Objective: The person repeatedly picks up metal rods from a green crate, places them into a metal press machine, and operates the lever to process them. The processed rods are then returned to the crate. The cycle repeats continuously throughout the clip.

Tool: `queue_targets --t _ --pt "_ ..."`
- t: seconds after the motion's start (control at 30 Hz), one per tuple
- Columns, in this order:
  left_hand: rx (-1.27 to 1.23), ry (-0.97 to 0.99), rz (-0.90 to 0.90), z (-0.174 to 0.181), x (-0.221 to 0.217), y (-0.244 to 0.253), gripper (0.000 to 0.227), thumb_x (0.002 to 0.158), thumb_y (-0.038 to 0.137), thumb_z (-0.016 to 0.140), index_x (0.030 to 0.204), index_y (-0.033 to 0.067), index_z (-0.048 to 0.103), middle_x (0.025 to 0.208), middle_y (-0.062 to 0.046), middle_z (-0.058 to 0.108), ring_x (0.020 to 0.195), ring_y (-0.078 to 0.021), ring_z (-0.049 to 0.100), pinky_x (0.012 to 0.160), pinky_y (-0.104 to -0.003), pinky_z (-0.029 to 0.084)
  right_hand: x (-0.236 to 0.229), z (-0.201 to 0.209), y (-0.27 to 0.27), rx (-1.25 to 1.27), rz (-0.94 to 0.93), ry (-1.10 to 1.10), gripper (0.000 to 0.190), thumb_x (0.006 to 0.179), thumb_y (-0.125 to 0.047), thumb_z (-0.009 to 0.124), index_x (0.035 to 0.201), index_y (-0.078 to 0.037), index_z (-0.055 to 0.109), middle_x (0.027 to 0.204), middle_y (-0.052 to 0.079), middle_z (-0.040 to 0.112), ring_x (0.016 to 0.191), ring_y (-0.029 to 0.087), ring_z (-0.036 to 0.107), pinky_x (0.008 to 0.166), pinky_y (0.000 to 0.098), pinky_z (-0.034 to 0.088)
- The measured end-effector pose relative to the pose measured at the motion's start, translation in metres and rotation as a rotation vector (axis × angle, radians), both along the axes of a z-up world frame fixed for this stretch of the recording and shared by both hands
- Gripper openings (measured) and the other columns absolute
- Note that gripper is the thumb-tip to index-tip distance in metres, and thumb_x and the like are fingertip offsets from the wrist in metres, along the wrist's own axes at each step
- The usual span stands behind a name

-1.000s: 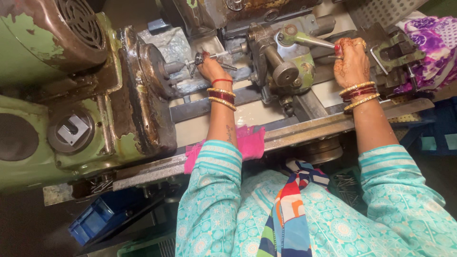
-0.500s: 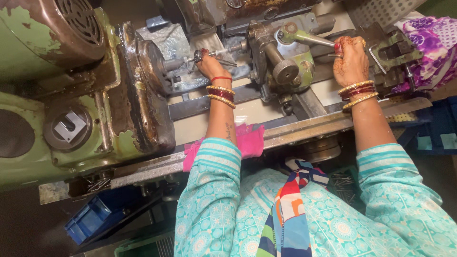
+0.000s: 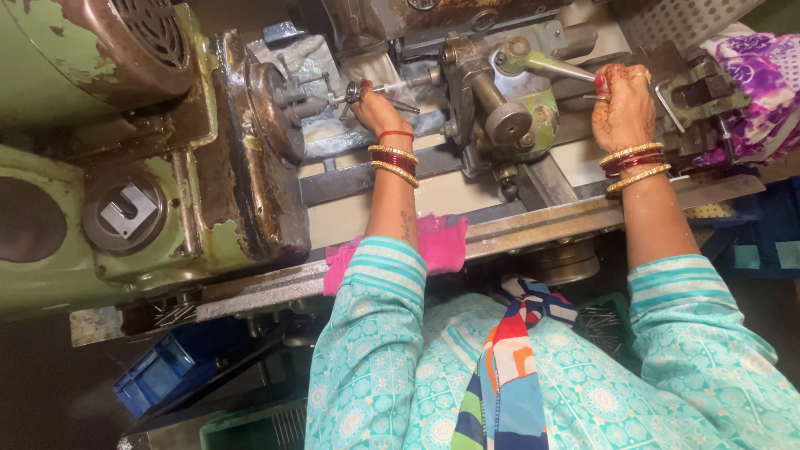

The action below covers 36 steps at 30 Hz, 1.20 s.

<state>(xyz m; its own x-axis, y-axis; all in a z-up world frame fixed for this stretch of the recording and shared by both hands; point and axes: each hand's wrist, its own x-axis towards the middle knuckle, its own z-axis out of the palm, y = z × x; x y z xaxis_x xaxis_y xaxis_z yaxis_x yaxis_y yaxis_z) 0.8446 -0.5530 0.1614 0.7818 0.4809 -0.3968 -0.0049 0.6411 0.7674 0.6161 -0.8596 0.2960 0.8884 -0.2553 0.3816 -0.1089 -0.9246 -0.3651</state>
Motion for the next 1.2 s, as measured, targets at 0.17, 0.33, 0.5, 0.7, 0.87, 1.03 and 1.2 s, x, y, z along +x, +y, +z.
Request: queue_targets --t 0.17,0.33,0.5,0.7,0.87,1.03,1.2 --pt "0.076 -0.076 0.008 -0.013 0.003 -0.002 0.019 0.095 0.013 0.061 0.107 -0.0007 0.062 0.101 -0.006 0.063 0.091 -0.0174 0.054 0.084 -0.036 0.045 0.000 -0.010 -0.011 0.012 0.031 0.010 0.017 0.099 0.001 0.058 0.115 -0.006 0.060 0.114 0.022 0.054 0.101 0.046 0.058 0.084 0.0545 0.048" --pt "0.165 0.008 -0.030 -0.027 0.002 -0.007 0.022 0.095 0.021 0.069 0.100 -0.0001 0.068 0.091 -0.005 0.062 0.083 -0.0171 0.053 0.077 -0.036 0.045 0.006 -0.012 -0.040 -0.065 0.208 0.036 0.026 0.091 -0.004 0.059 0.117 -0.003 0.062 0.105 0.025 0.056 0.100 0.048 0.058 0.083 0.0537 0.049" --pt "0.112 0.043 -0.063 -0.030 0.014 0.017 0.027 0.097 0.022 0.071 0.094 -0.0039 0.065 0.084 -0.008 0.059 0.076 -0.0218 0.053 0.069 -0.041 0.044 0.033 0.018 -0.063 0.275 0.161 0.495 0.024 0.101 -0.019 0.052 0.109 -0.002 0.067 0.096 0.021 0.071 0.087 0.046 0.068 0.080 0.0545 0.054" --pt "-0.131 0.014 -0.044 -0.017 0.013 0.048 0.024 0.091 0.024 0.069 0.102 0.0022 0.072 0.106 -0.001 0.069 0.100 -0.0132 0.059 0.082 -0.039 0.043 0.001 -0.009 -0.007 -0.082 -0.072 0.240 0.021 0.094 -0.015 0.062 0.105 0.002 0.067 0.092 0.031 0.066 0.084 0.050 0.066 0.077 0.0579 0.053" --pt "-0.038 0.125 0.022 -0.026 0.015 0.042 0.023 0.088 0.023 0.078 0.097 0.0017 0.075 0.106 -0.010 0.068 0.092 -0.0213 0.058 0.082 -0.042 0.048 0.021 -0.034 -0.040 -0.119 -0.060 0.209 0.018 0.098 -0.015 0.062 0.104 0.002 0.065 0.093 0.031 0.066 0.088 0.051 0.064 0.079 0.0594 0.052" --pt "0.008 0.133 -0.020 -0.063 0.027 0.042 0.026 0.095 0.028 0.071 0.097 0.0027 0.073 0.099 -0.007 0.075 0.077 -0.0171 0.058 0.065 -0.033 0.046 0.054 -0.031 -0.096 0.026 0.144 0.320 0.018 0.102 -0.011 0.055 0.099 -0.001 0.069 0.093 0.024 0.071 0.098 0.047 0.066 0.095 0.0551 0.053" --pt "-0.019 0.088 -0.038 -0.074 0.028 0.054 0.029 0.097 0.029 0.068 0.100 -0.0001 0.073 0.102 -0.007 0.077 0.076 -0.0141 0.062 0.064 -0.027 0.055 0.041 -0.029 -0.084 -0.017 0.167 0.147 0.014 0.101 -0.007 0.056 0.103 0.000 0.068 0.098 0.021 0.070 0.096 0.045 0.065 0.089 0.0527 0.052"
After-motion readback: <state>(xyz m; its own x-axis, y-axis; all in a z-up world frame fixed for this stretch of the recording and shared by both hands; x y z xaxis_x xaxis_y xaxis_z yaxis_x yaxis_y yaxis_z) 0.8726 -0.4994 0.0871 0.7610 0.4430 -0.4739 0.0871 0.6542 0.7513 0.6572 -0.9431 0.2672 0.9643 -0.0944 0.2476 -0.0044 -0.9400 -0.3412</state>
